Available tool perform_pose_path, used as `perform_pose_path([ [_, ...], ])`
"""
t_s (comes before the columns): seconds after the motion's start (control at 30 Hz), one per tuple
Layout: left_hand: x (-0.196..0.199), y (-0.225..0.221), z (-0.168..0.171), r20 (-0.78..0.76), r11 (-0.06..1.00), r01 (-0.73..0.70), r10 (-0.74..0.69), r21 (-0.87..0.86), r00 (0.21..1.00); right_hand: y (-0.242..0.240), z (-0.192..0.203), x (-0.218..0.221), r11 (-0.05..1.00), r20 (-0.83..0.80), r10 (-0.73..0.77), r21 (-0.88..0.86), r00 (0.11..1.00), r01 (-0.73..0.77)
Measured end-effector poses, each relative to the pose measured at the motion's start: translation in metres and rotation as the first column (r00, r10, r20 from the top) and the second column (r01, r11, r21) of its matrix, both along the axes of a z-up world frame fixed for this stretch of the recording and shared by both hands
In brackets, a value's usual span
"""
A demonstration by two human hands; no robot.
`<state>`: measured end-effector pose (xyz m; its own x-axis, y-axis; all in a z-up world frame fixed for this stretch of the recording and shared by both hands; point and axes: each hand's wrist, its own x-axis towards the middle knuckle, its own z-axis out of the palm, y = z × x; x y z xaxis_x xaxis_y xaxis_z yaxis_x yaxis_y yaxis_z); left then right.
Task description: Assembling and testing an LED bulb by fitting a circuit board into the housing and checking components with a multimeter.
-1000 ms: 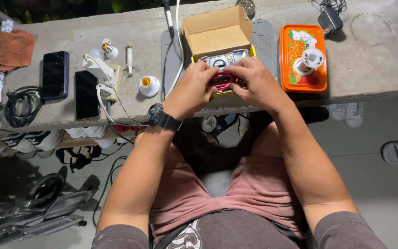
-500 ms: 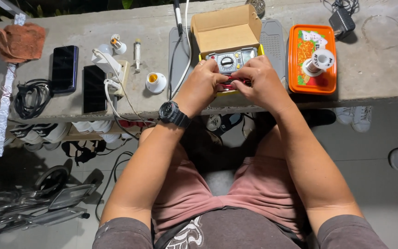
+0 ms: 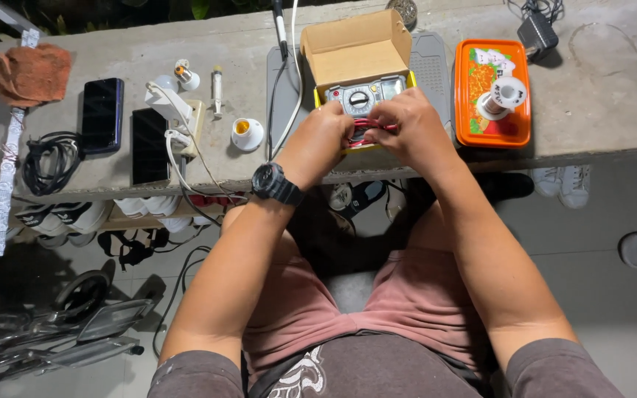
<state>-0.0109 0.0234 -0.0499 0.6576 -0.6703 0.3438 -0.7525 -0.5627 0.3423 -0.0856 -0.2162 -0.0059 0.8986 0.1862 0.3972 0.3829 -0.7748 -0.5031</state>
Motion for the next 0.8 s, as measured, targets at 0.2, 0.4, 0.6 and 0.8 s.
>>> perform_pose_path([
  [0.2,-0.027,-0.003,0.005,0.142,0.999,0.002,0.004,-0.039,0.990,-0.002,-0.013,-0.001,1.000,0.033,-0.011,-0.011,0.999,0.012],
  [0.4,-0.038,0.003,0.028,0.131,0.990,0.014,0.004,-0.140,0.991,-0.001,0.012,-0.022,0.999,0.043,0.027,0.044,0.999,-0.029],
  [0.6,-0.034,0.016,0.048,0.005,0.929,-0.024,0.027,-0.370,1.000,-0.025,0.010,-0.019,0.954,0.114,-0.081,0.297,0.990,0.044],
  [0.8,-0.032,0.013,0.034,0.056,0.946,-0.013,0.033,-0.323,0.998,-0.008,0.011,-0.021,0.970,0.198,-0.068,0.241,0.978,0.019],
])
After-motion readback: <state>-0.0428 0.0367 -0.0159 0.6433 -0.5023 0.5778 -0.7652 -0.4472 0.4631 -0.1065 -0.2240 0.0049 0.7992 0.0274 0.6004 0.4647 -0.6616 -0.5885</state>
